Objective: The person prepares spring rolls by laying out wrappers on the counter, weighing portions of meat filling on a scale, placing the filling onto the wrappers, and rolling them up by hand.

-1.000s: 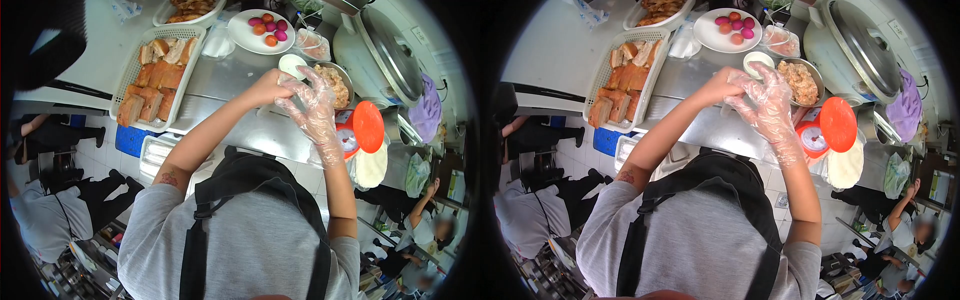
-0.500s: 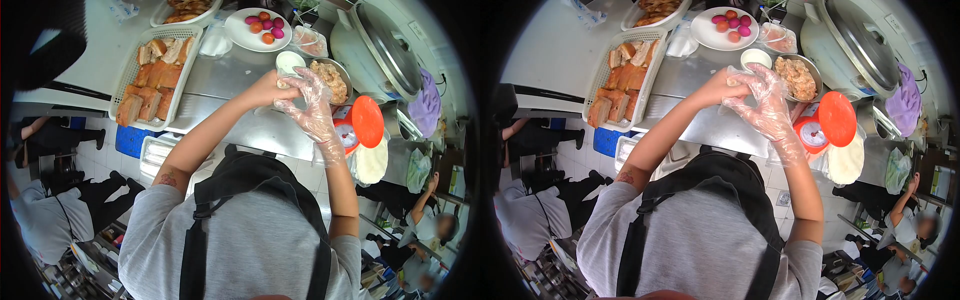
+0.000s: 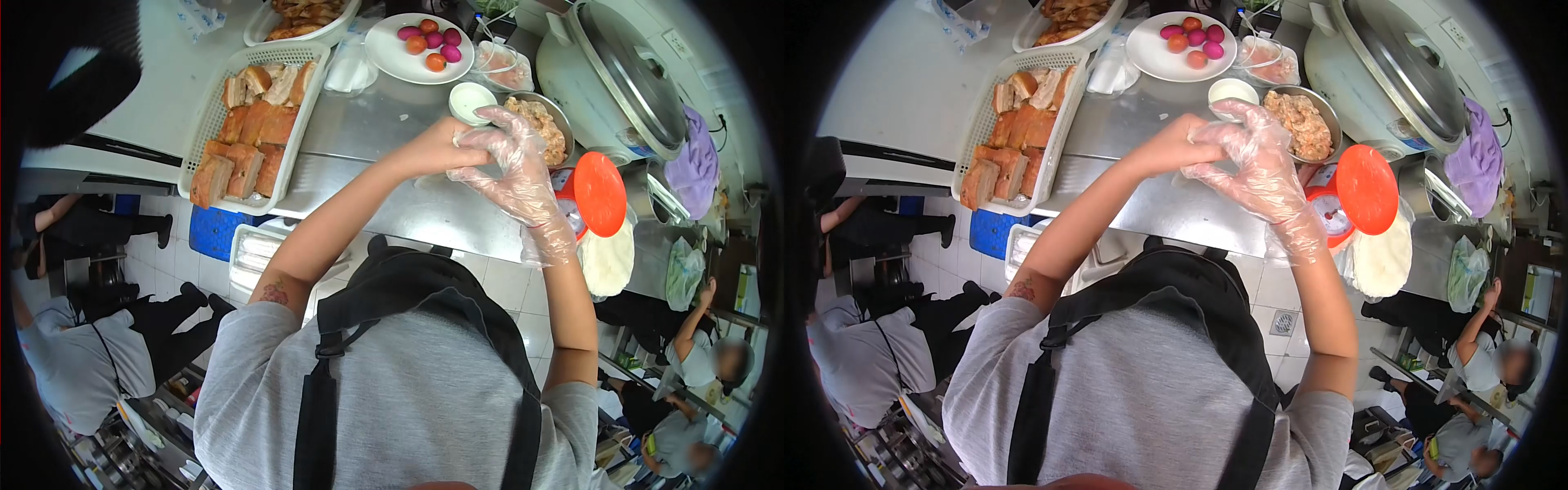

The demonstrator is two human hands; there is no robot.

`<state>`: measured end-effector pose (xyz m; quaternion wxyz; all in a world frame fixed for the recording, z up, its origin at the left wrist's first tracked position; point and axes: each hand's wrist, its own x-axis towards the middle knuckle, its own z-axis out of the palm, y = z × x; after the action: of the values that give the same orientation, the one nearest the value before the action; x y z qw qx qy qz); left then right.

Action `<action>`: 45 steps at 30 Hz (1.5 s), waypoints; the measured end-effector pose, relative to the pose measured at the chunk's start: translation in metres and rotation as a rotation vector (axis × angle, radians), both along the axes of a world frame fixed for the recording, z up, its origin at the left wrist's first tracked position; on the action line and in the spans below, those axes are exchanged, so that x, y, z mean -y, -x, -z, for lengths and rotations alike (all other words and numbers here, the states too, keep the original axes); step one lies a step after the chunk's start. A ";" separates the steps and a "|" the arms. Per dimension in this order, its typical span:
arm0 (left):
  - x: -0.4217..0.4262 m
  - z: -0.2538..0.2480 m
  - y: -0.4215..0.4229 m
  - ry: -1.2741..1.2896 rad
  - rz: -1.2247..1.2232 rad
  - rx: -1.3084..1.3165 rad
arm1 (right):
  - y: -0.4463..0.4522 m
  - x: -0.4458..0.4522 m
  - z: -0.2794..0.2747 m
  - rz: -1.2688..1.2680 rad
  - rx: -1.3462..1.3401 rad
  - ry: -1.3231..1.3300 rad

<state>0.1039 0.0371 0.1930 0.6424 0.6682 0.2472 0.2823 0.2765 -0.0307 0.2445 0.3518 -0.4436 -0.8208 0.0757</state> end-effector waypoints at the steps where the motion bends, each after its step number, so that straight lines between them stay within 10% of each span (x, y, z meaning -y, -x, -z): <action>1: 0.001 0.000 -0.001 0.005 -0.014 0.032 | 0.001 0.000 0.000 0.010 -0.057 0.018; 45: 0.005 0.014 0.001 -0.032 -0.094 0.097 | 0.005 -0.006 -0.032 -0.085 0.246 0.013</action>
<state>0.1033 0.0323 0.1785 0.6291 0.6515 0.2423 0.3479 0.2716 -0.0246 0.2761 0.2421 -0.4163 -0.8754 0.0409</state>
